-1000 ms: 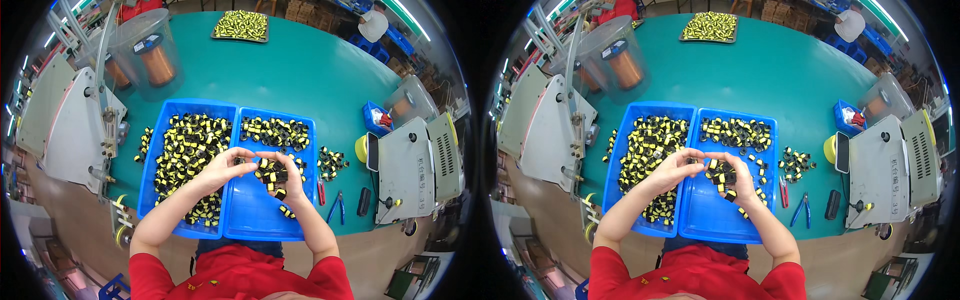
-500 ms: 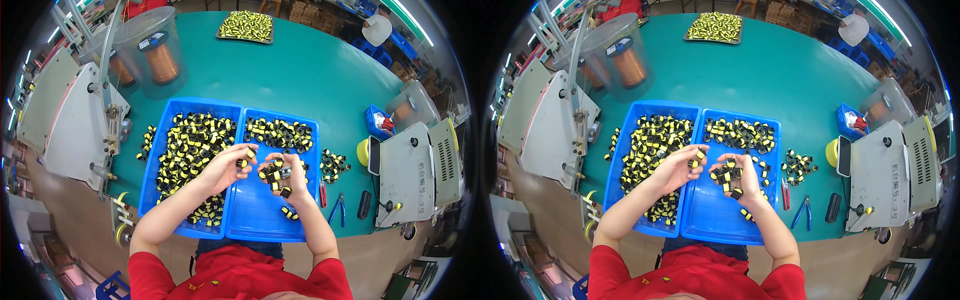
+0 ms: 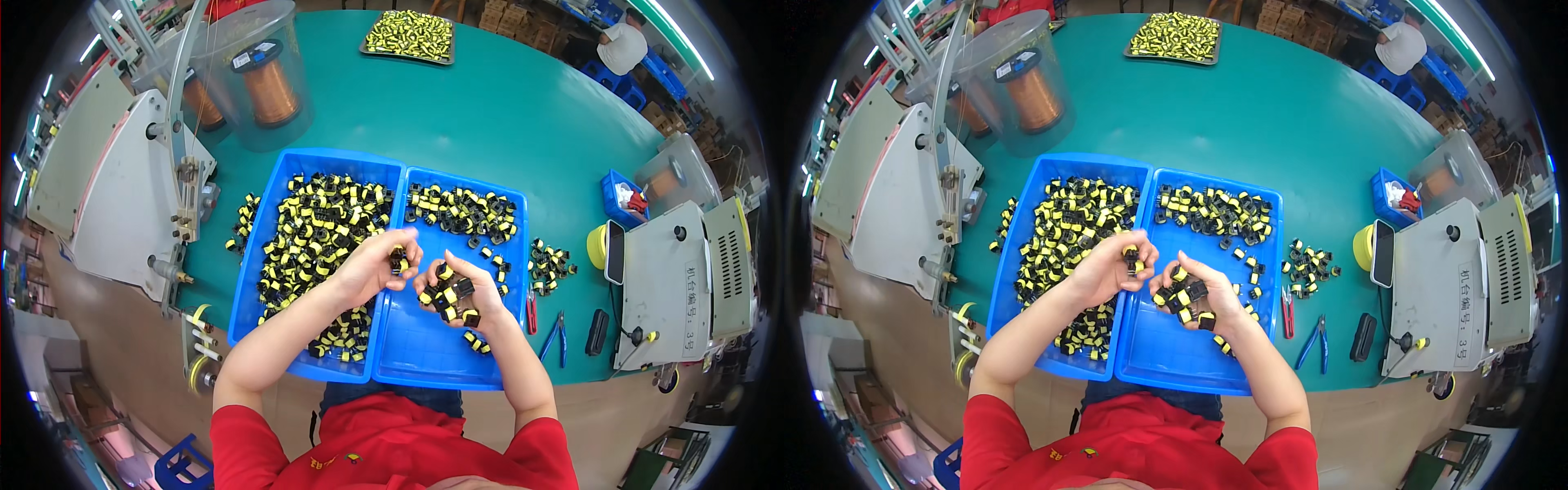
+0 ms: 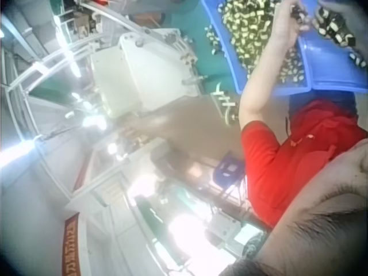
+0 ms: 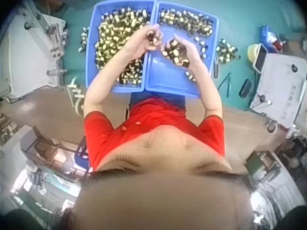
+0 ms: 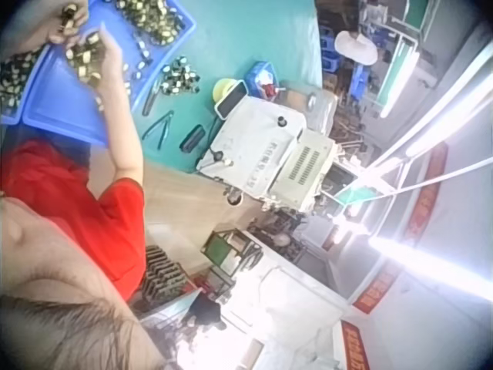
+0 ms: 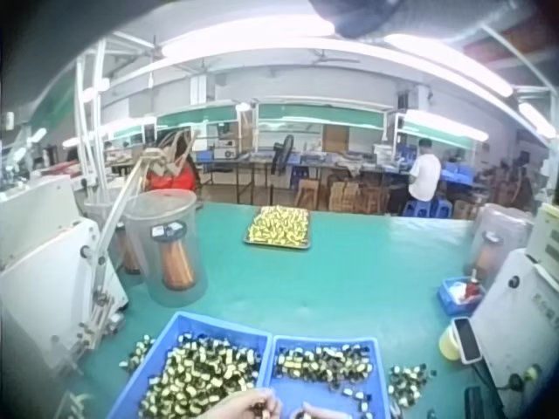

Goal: The person picks up electronic transformer components from a blue tray, wraps yellow tape around them by hand, and places the taped components into an adjacent tray.

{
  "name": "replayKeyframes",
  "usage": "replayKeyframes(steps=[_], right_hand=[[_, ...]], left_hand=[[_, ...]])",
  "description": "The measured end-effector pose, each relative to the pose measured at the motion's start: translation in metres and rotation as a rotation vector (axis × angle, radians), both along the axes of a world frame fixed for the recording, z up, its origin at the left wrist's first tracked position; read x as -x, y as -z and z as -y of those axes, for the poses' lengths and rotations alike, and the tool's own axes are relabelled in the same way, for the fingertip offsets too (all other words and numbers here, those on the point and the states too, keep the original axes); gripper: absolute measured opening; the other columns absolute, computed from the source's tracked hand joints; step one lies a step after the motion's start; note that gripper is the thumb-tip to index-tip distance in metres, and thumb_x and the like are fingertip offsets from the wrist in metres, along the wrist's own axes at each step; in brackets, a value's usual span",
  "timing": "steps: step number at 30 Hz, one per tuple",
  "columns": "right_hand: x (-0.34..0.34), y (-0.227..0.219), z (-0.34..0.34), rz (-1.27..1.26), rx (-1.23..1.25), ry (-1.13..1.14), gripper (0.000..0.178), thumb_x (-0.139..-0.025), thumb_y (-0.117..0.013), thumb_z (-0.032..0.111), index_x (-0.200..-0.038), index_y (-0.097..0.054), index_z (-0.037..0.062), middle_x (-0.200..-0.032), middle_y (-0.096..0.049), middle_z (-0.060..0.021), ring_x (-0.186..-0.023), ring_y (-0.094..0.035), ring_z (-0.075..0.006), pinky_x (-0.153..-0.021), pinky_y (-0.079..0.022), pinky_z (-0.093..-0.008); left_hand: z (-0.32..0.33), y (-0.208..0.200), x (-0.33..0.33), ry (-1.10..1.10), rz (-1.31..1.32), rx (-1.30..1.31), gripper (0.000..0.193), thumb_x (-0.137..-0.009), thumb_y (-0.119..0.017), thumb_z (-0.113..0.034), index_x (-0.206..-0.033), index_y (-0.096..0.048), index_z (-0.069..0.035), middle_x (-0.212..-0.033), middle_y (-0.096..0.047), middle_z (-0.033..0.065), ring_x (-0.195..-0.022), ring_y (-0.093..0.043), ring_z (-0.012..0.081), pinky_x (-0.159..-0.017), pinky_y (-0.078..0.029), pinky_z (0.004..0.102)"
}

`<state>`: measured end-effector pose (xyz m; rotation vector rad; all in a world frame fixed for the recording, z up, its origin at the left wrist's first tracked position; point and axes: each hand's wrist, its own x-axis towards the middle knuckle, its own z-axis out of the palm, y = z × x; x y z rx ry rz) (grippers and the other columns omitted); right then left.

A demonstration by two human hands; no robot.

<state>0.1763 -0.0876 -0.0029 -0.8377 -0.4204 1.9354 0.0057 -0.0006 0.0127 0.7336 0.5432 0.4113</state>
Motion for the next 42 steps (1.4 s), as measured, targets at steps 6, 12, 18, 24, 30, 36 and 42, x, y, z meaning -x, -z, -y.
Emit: replayKeyframes(steps=[6, 12, 18, 24, 30, 36, 42], right_hand=[[-0.001, 0.000, 0.005, 0.244, 0.034, -0.089, 0.048, -0.091, -0.041, 0.053, -0.086, -0.057, 0.0082, -0.085, -0.063, -0.0100, -0.065, -0.062, -0.0161, -0.047, -0.046, -0.0239], [0.002, -0.002, 0.003, 0.191, 0.046, 0.036, 0.047, -0.090, -0.040, 0.051, -0.105, -0.054, 0.0088, -0.087, -0.064, -0.0121, -0.065, -0.062, -0.0170, -0.040, -0.043, -0.0224], [-0.004, -0.004, -0.002, 0.145, 0.048, 0.221, 0.038, -0.091, -0.039, 0.043, -0.095, -0.053, 0.0079, -0.088, -0.059, -0.0124, -0.067, -0.059, -0.0201, -0.030, -0.033, -0.0199], [-0.008, -0.004, -0.001, 0.039, -0.061, 0.280, 0.040, -0.092, -0.036, 0.041, -0.094, -0.052, 0.0047, -0.088, -0.058, -0.0123, -0.067, -0.058, -0.0183, -0.030, -0.039, -0.0229], [-0.004, -0.007, 0.001, 0.073, -0.191, 0.302, 0.039, -0.092, -0.034, 0.041, -0.093, -0.050, 0.0050, -0.090, -0.057, -0.0121, -0.067, -0.056, -0.0176, -0.032, -0.040, -0.0230], [0.000, -0.004, 0.004, 0.274, -0.297, 0.290, 0.039, -0.092, -0.035, 0.039, -0.093, -0.050, 0.0039, -0.090, -0.056, -0.0123, -0.064, -0.055, -0.0188, -0.039, -0.043, -0.0209], [-0.001, -0.008, 0.000, 0.105, -0.088, 0.375, 0.034, -0.090, -0.035, 0.036, -0.093, -0.051, 0.0060, -0.093, -0.056, -0.0092, -0.065, -0.056, -0.0159, -0.031, -0.035, -0.0222]], left_hand=[[0.013, 0.003, -0.007, 0.065, -0.209, -0.559, 0.019, -0.085, -0.065, -0.018, -0.093, -0.061, -0.002, -0.068, -0.051, -0.0009, -0.062, -0.053, 0.0076, -0.054, -0.041, 0.0218], [0.011, -0.008, -0.009, 0.058, -0.245, -0.562, 0.023, -0.089, -0.061, -0.026, -0.095, -0.059, -0.004, -0.071, -0.050, -0.0014, -0.055, -0.044, 0.0047, -0.047, -0.033, 0.0183], [0.000, 0.001, -0.002, -0.071, -0.073, 0.091, 0.032, -0.093, -0.053, -0.028, -0.112, -0.055, -0.002, -0.079, -0.052, 0.0031, -0.056, -0.042, 0.0074, -0.042, -0.026, 0.0171], [-0.001, 0.006, 0.001, 0.003, -0.030, 0.102, 0.034, -0.094, -0.051, -0.031, -0.109, -0.056, -0.001, -0.088, -0.055, 0.0059, -0.063, -0.052, 0.0115, -0.044, -0.034, 0.0192], [0.009, 0.004, -0.004, -0.006, -0.152, -0.085, 0.027, -0.089, -0.060, -0.029, -0.096, -0.056, -0.003, -0.087, -0.057, 0.0049, -0.069, -0.058, 0.0133, -0.050, -0.043, 0.0237], [0.018, -0.008, -0.007, 0.140, -0.410, -0.367, 0.037, -0.082, -0.069, -0.028, -0.106, -0.056, -0.003, -0.081, -0.057, 0.0000, -0.064, -0.049, 0.0041, -0.047, -0.035, 0.0165], [0.011, 0.004, -0.004, 0.142, -0.257, -0.209, 0.036, -0.084, -0.067, -0.022, -0.112, -0.054, -0.005, -0.084, -0.058, 0.0020, -0.064, -0.048, 0.0051, -0.045, -0.032, 0.0178]])
